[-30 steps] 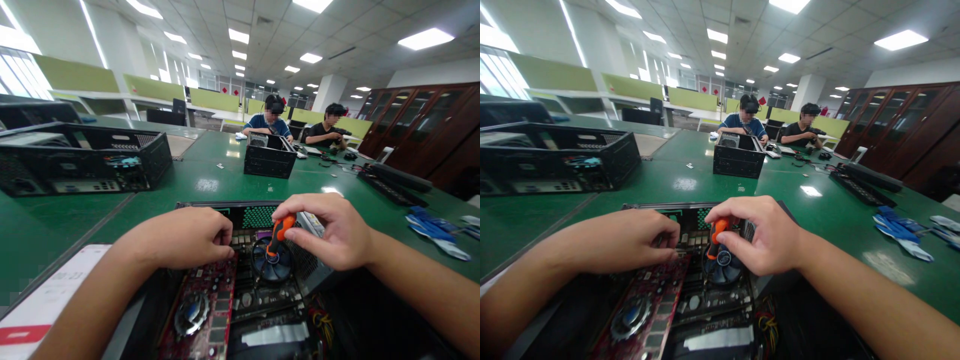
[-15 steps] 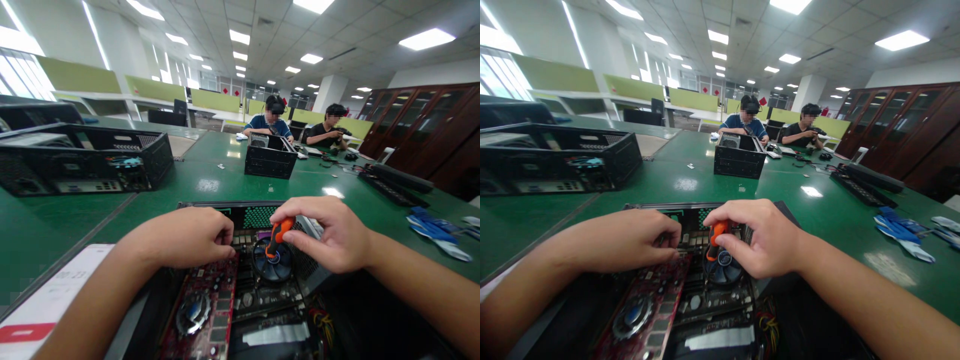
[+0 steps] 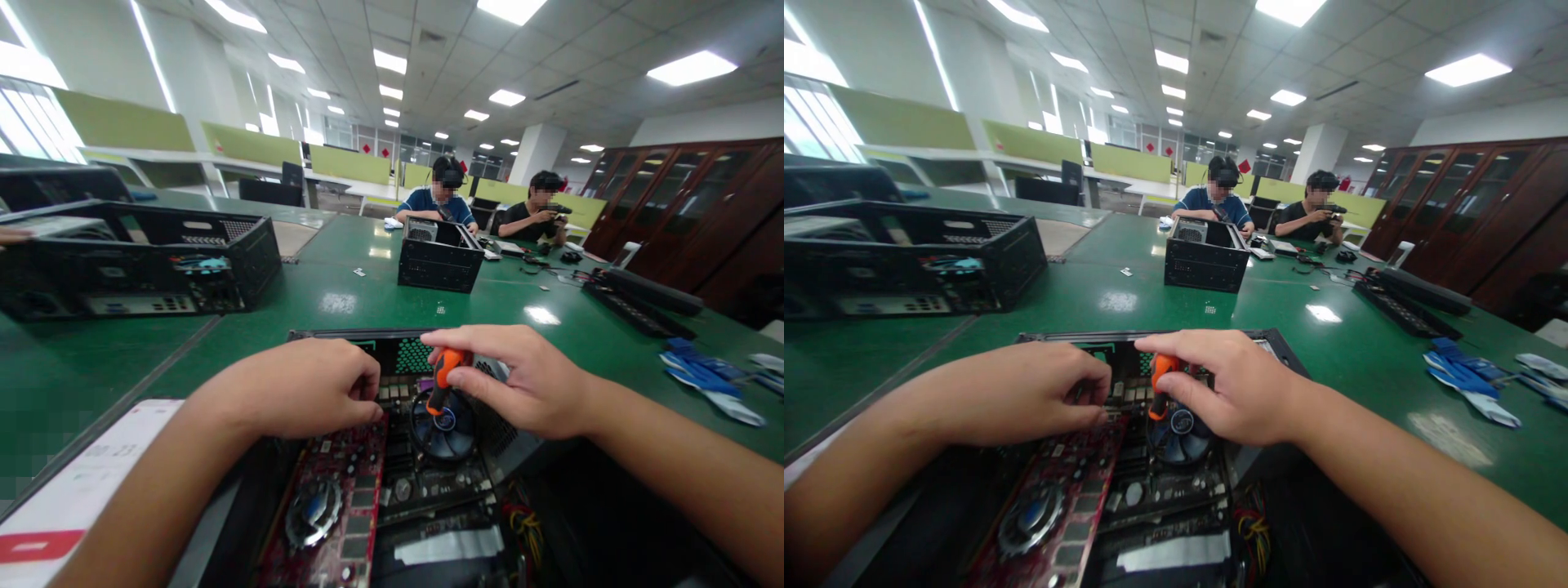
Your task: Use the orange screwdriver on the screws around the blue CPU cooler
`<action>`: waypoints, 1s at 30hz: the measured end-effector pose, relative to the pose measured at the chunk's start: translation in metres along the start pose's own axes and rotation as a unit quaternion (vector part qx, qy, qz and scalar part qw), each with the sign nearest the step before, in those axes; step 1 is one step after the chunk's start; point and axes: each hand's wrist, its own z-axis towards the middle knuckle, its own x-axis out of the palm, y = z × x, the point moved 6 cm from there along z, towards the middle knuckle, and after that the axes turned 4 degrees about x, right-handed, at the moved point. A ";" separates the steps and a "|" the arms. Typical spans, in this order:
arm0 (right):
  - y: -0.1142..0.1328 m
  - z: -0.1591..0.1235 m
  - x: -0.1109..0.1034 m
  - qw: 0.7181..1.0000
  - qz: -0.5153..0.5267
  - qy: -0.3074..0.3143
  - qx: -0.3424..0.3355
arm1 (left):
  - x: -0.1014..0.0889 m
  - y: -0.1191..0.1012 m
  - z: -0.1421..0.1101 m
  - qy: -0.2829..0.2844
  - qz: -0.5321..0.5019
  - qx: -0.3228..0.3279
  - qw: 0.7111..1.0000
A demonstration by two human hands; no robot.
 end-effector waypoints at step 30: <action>-0.040 0.006 0.008 0.985 -0.082 -0.040 0.149 | -0.002 -0.004 -0.002 -0.002 -0.004 0.005 1.000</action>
